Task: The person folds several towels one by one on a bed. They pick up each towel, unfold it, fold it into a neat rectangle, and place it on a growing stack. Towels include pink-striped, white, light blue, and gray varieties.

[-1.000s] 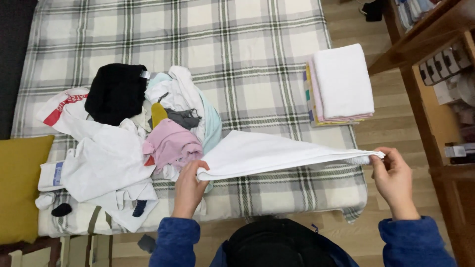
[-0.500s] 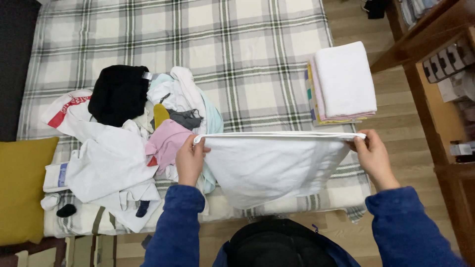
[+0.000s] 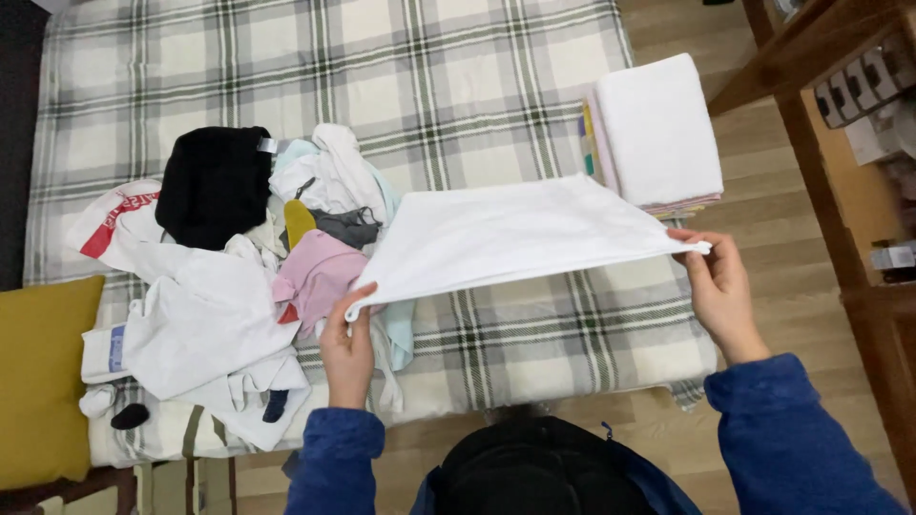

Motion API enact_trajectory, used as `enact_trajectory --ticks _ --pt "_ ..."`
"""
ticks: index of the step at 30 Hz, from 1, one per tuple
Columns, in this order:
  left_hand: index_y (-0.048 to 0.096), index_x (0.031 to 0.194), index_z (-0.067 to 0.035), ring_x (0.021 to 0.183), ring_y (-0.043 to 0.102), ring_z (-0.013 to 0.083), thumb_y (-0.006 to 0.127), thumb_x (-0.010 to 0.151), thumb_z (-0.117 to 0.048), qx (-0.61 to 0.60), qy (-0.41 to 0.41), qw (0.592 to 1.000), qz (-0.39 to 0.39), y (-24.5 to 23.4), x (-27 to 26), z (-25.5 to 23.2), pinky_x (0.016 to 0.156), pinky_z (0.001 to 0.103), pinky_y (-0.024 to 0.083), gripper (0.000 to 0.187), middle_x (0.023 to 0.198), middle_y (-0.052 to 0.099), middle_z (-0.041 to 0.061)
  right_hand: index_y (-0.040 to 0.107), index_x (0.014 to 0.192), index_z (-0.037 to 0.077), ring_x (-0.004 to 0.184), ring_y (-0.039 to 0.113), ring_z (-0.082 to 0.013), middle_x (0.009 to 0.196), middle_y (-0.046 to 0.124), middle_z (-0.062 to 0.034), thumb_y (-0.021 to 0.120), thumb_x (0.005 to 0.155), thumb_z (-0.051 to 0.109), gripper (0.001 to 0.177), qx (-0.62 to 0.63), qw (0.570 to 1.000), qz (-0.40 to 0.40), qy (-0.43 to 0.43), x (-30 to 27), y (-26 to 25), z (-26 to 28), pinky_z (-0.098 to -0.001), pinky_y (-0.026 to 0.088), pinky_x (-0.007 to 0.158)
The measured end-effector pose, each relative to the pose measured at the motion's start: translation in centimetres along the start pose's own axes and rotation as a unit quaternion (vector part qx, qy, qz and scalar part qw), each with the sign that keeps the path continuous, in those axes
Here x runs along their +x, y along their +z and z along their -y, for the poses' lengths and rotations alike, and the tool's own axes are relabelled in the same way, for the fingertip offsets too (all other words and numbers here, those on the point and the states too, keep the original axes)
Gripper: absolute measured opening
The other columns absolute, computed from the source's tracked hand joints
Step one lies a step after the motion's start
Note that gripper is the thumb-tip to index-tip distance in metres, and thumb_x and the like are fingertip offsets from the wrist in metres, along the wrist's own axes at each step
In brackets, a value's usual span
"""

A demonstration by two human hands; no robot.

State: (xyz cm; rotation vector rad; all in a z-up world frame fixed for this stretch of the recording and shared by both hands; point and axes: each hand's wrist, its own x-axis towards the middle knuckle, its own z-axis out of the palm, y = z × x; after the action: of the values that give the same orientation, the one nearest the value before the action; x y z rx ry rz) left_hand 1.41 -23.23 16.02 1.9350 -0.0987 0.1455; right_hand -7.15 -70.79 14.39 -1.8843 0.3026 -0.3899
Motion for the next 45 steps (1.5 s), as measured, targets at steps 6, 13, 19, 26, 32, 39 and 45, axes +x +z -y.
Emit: enact_trajectory --ticks 6,13,19,26,32,39,45 --pt "0.075 0.117 -0.020 0.106 0.072 0.0202 0.055 0.102 -0.021 0.111 -0.090 0.977 0.157 0.9 -8.5 11.6 0.090 0.030 0.051 0.025 0.118 0.078 0.001 0.057 0.118 0.010 0.126 0.062 -0.0209 0.134 0.069 -0.0095 0.049 0.105 0.009 0.015 -0.091 0.985 0.095 0.113 -6.8 -0.3 -13.3 -0.0337 0.044 0.105" --pt "0.072 0.123 -0.031 0.101 0.067 0.0310 0.048 0.097 -0.055 0.279 -0.273 0.849 0.357 5.1 -20.8 29.6 0.082 0.045 0.049 0.043 0.100 0.074 0.010 0.068 0.120 0.021 0.071 0.060 -0.0227 0.086 0.070 -0.0078 0.054 0.104 0.025 0.021 -0.228 0.883 0.188 0.366 -15.1 -0.4 -25.7 -0.0343 0.047 0.076" --pt "0.071 0.109 -0.028 0.089 0.065 0.0290 0.050 0.098 -0.053 0.266 -0.295 0.832 0.388 6.4 -18.6 29.4 0.075 0.045 0.047 0.034 0.092 0.069 0.009 0.064 0.123 0.018 0.089 0.070 -0.0282 0.101 0.077 -0.0075 0.054 0.103 0.027 0.024 -0.245 0.850 0.175 0.431 -16.4 0.1 -28.9 -0.0397 0.049 0.084" --pt "0.078 0.114 -0.026 0.110 0.068 0.0332 0.071 0.096 -0.049 0.283 -0.304 0.875 0.247 8.5 -11.1 32.2 0.103 0.045 0.053 0.030 0.103 0.071 0.009 0.062 0.127 0.007 0.091 0.074 -0.0340 0.109 0.074 -0.0223 0.056 0.110 0.016 0.020 -0.188 0.900 0.103 0.380 -9.5 3.7 -27.6 -0.0440 0.060 0.079" --pt "0.076 0.110 -0.010 0.101 0.064 0.0173 0.070 0.103 -0.030 0.114 -0.303 0.938 0.128 13.1 -5.6 41.7 0.100 0.040 0.049 0.022 0.097 0.075 0.011 0.059 0.127 -0.002 0.089 0.074 -0.0345 0.119 0.068 -0.0263 0.055 0.110 0.013 0.023 -0.129 0.920 0.053 0.367 -1.6 8.7 -28.0 -0.0447 0.063 0.073" --pt "0.071 0.109 -0.007 0.084 0.058 0.0119 0.061 0.109 -0.025 0.053 -0.337 0.940 0.007 18.6 0.5 46.6 0.078 0.031 0.053 0.021 0.087 0.068 0.002 0.057 0.123 -0.006 0.087 0.074 -0.0342 0.108 0.065 -0.0231 0.057 0.111 0.007 0.018 -0.101 0.956 0.021 0.274 4.2 14.0 -35.7 -0.0401 0.064 0.072" --pt "0.070 0.115 -0.010 0.084 0.063 0.0088 0.060 0.110 -0.027 0.011 -0.365 0.929 -0.064 19.9 -0.4 54.8 0.080 0.027 0.055 0.020 0.092 0.072 0.000 0.056 0.122 -0.006 0.085 0.074 -0.0322 0.103 0.062 -0.0191 0.057 0.111 0.004 0.015 -0.109 0.964 -0.004 0.243 4.5 16.0 -42.0 -0.0387 0.064 0.072"
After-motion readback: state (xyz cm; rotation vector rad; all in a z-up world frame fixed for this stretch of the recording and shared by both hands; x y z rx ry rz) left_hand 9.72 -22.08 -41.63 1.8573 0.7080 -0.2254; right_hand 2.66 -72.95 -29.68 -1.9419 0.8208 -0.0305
